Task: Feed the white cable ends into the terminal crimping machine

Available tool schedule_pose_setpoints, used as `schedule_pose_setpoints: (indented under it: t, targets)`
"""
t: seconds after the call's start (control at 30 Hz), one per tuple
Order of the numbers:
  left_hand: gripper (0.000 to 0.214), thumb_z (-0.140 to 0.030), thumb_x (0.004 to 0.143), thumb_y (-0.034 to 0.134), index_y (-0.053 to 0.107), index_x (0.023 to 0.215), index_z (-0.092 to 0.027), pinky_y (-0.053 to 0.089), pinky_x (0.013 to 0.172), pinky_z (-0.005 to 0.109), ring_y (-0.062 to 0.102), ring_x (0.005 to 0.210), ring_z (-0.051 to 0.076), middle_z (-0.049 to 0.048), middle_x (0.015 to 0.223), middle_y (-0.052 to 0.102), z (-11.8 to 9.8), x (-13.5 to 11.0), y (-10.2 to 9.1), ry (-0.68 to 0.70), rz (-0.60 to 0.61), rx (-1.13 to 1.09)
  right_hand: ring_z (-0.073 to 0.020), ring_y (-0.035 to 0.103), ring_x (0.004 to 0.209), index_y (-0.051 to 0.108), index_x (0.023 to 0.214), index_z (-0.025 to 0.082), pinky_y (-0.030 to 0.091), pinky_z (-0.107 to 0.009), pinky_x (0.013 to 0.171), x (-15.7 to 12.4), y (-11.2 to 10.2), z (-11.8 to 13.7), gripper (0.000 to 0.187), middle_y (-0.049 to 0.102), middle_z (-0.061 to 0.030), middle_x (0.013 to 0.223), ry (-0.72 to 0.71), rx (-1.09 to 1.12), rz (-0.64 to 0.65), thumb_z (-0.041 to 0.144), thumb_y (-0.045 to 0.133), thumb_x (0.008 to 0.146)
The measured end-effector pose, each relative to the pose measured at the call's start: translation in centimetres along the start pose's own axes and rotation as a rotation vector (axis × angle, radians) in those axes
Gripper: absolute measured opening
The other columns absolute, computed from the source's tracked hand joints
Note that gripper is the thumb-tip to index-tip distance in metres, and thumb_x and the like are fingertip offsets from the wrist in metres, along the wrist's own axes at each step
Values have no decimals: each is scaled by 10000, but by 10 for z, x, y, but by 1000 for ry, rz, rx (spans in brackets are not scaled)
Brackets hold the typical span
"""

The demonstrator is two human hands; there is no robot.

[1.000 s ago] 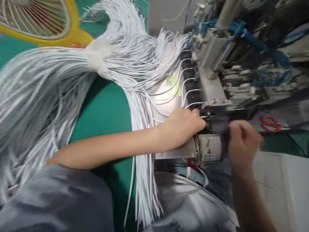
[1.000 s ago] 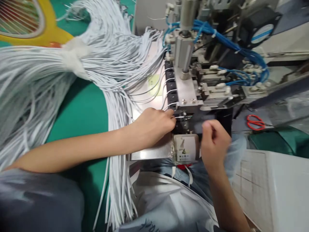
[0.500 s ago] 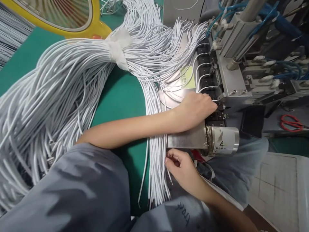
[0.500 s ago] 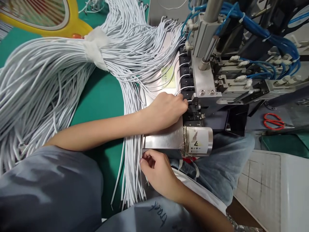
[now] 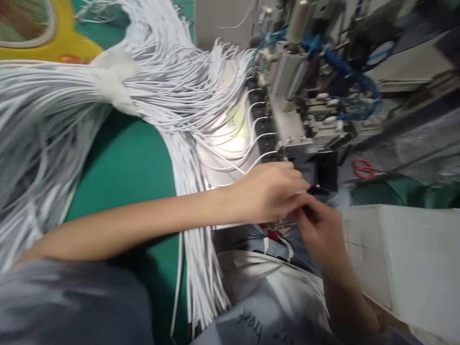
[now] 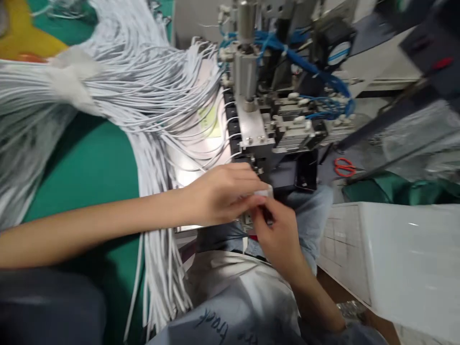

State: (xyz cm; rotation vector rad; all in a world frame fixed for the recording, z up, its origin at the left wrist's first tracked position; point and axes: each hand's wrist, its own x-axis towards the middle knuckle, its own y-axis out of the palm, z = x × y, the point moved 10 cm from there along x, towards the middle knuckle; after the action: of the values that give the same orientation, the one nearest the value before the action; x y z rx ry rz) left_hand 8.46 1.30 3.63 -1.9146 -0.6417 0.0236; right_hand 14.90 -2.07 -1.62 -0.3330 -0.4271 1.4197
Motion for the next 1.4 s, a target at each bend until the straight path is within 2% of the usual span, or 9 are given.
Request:
schedule_pose_setpoints:
  t: [0.13, 0.27, 0.4, 0.73, 0.87, 1.0, 1.13, 1.27, 1.4]
  targets:
    - [300, -256, 930, 394, 663, 906, -127, 403, 621, 241, 530, 702, 132, 53, 756, 596, 20, 3, -13, -59, -91, -23, -94, 521, 524, 637, 823, 191, 425, -219, 495, 37, -35, -9, 109, 620, 11, 651, 28, 351, -182, 285, 630, 769]
    - [256, -177, 908, 425, 672, 881, -117, 380, 568, 203, 501, 640, 97, 30, 713, 549, 24, 3, -26, -43, -177, -111, -86, 505, 517, 615, 831, 190, 428, -222, 494, 54, -15, -11, 157, 583, 17, 636, 60, 644, -120, 331, 630, 764]
    - [201, -148, 886, 477, 676, 880, -120, 394, 586, 191, 508, 654, 88, 21, 712, 549, 26, 0, -31, -62, -239, -174, -65, 444, 515, 593, 752, 193, 373, -214, 461, 57, -6, -8, 167, 544, 16, 720, 11, 690, -129, 355, 637, 756]
    - [238, -128, 872, 444, 677, 916, -151, 423, 600, 195, 566, 677, 102, 28, 739, 616, 34, 4, -23, -70, -168, -241, -142, 544, 662, 678, 744, 188, 431, -264, 553, 60, -29, 15, 122, 607, -34, 730, -140, 325, -76, 288, 612, 765]
    - [261, -118, 871, 401, 659, 905, -135, 406, 591, 198, 554, 676, 109, 29, 743, 603, 34, 4, -19, -71, -141, -142, -113, 466, 546, 674, 663, 174, 363, -247, 499, 66, -31, 11, 142, 530, 7, 579, -114, 242, -29, 297, 643, 727]
    - [240, -120, 874, 411, 651, 872, -133, 389, 569, 192, 535, 645, 98, 20, 720, 586, 35, 3, -20, -95, -186, -147, -82, 332, 467, 659, 615, 163, 317, -241, 475, 65, -27, 1, 189, 369, 54, 472, -34, 296, -106, 324, 644, 714]
    - [206, -145, 875, 443, 649, 862, -134, 396, 566, 188, 537, 638, 92, 17, 714, 592, 35, 0, -23, -108, -252, -156, -93, 354, 493, 667, 667, 167, 330, -251, 495, 57, -26, 6, 185, 392, 45, 511, -53, 279, -241, 300, 587, 769]
    - [244, -136, 865, 409, 650, 827, -129, 370, 513, 210, 511, 607, 112, 26, 681, 574, 25, 0, -26, -34, -247, 128, -98, 319, 490, 616, 625, 171, 306, -260, 502, 50, -34, 33, 213, 286, 56, 490, -244, -17, -312, 238, 535, 810]
    - [222, -91, 796, 425, 647, 801, -102, 379, 536, 257, 508, 670, 162, 66, 732, 595, 10, -1, -24, 100, -220, 451, -87, 289, 487, 496, 527, 176, 279, -259, 506, 58, -24, 37, 283, 252, 60, 508, -288, -129, -130, 195, 515, 809]
